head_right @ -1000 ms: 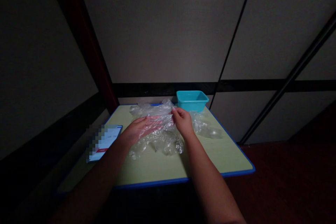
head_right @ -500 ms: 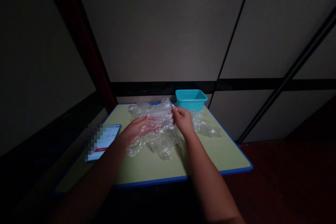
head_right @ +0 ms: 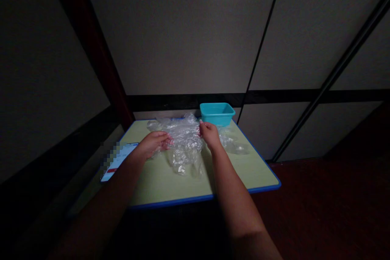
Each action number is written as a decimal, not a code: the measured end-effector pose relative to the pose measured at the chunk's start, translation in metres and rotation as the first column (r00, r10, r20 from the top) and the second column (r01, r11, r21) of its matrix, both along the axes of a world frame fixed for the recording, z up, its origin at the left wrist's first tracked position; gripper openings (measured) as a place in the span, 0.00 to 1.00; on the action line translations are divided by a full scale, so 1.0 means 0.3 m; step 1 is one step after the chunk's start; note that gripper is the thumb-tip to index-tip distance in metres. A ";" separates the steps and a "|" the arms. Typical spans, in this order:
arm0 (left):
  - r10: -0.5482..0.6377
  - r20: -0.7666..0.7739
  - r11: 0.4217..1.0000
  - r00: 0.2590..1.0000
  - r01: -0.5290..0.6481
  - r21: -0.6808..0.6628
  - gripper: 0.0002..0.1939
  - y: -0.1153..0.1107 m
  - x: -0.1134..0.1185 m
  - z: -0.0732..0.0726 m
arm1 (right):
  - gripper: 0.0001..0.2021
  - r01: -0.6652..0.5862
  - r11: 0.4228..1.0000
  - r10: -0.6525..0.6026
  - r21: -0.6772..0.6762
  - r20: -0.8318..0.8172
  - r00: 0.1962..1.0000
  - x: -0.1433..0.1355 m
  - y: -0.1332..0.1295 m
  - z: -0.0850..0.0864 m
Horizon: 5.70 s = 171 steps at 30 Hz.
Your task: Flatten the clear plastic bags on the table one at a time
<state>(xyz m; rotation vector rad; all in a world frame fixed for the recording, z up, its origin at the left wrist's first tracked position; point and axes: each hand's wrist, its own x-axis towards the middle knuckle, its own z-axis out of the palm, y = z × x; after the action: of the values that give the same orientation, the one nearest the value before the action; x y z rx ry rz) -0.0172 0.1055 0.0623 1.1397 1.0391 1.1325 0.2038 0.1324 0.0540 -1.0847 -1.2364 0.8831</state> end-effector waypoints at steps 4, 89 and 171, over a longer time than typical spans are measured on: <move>0.070 -0.272 0.991 0.960 -0.034 0.132 0.12 0.028 -0.041 0.048 | 0.25 -0.027 0.999 0.029 -0.040 0.046 0.998 -0.001 0.003 0.000; 0.101 -0.968 0.645 0.229 0.726 0.239 0.49 -0.516 0.179 -0.104 | 0.42 -0.089 0.996 0.029 -0.025 0.998 0.052 0.040 -0.565 -0.238; 0.130 -0.979 0.860 0.155 0.473 0.189 0.38 -0.394 0.318 -0.194 | 0.37 -0.039 0.999 -0.002 0.003 1.000 0.031 0.030 -0.590 -0.239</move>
<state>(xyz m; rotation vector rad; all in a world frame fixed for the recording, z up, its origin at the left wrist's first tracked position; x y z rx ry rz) 0.0781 -0.0127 0.0041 2.5482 1.5500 0.2235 0.2128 -0.0445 -0.0178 -1.7690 -2.4475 -0.1587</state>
